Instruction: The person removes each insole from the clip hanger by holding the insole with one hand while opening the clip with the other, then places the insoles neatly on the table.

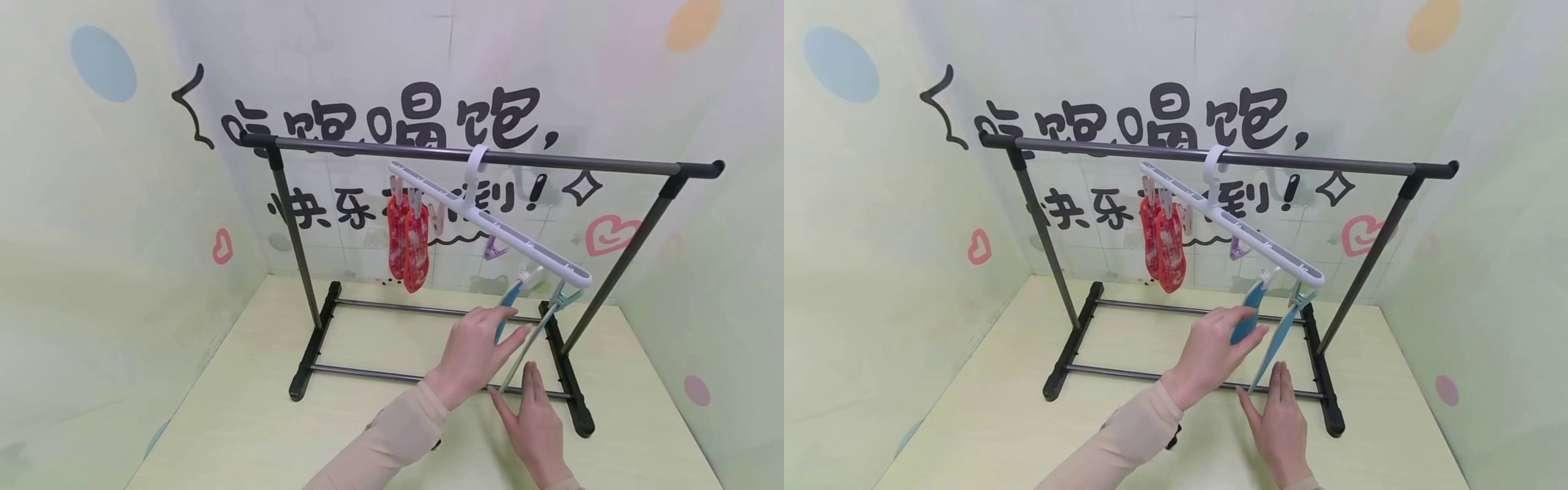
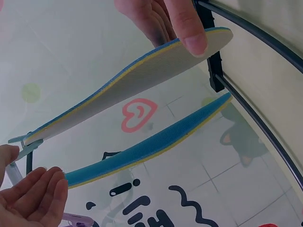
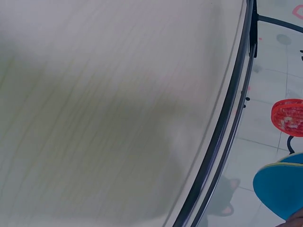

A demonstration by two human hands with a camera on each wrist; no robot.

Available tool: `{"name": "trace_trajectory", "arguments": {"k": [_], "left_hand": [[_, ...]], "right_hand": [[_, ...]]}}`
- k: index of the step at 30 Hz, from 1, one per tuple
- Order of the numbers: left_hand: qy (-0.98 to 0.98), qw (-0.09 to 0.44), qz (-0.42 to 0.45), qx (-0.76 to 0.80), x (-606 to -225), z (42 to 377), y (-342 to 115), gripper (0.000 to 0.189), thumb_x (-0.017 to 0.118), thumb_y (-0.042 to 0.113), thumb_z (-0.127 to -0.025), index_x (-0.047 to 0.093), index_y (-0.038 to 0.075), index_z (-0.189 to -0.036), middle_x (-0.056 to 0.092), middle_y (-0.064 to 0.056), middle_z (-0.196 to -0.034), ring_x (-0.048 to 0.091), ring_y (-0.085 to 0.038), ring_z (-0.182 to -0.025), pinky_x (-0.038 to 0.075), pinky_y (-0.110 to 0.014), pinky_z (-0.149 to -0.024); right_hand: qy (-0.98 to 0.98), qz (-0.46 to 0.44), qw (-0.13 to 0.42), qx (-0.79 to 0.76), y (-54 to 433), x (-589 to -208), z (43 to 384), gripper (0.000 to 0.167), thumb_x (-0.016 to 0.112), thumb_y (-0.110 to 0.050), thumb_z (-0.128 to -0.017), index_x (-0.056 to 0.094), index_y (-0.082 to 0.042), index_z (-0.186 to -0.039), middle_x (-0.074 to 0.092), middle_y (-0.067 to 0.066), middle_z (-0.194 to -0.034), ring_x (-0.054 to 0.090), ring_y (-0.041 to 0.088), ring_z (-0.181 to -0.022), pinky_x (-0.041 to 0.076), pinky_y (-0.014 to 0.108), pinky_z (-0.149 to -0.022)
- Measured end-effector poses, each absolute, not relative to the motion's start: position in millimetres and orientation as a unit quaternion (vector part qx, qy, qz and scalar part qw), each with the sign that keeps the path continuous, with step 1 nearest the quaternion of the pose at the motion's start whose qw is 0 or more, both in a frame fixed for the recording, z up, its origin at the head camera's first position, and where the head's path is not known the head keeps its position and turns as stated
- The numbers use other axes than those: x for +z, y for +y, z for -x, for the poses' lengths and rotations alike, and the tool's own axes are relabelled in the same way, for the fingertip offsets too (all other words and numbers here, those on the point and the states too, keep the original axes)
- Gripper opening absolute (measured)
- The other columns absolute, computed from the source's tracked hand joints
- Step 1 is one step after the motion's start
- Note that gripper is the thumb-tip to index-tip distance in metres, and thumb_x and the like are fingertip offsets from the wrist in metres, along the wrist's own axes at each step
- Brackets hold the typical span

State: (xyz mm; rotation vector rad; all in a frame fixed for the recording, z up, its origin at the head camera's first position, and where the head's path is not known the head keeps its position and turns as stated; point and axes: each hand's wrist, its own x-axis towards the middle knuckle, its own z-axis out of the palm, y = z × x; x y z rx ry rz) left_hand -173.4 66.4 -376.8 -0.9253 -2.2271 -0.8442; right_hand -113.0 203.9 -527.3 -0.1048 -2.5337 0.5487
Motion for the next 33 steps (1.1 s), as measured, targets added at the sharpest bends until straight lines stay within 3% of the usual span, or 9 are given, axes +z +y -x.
{"name": "trace_trajectory", "arguments": {"k": [14,33], "left_hand": [[-0.822,0.308,0.352,-0.325,-367,175,76,0.033,0.066,0.032,-0.095,0.070,0.006,-0.114,0.076,-0.002,-0.104,0.073,-0.013,-0.088,0.056,-0.022,-0.077],[-0.808,0.296,0.377,-0.341,-353,181,89,0.033,0.065,0.033,-0.096,0.069,0.008,-0.117,0.075,-0.003,-0.110,0.072,-0.015,-0.097,0.055,-0.022,-0.084]], "right_hand": [[-0.929,0.034,0.307,0.206,200,-527,117,0.088,0.075,-0.045,-0.082,0.044,0.015,-0.139,0.050,0.037,-0.137,0.061,0.052,-0.108,0.051,0.049,-0.048],[-0.920,0.042,0.325,0.215,199,-528,121,0.094,0.083,-0.035,-0.074,0.040,0.015,-0.141,0.051,0.037,-0.135,0.064,0.053,-0.101,0.050,0.052,-0.048]]}}
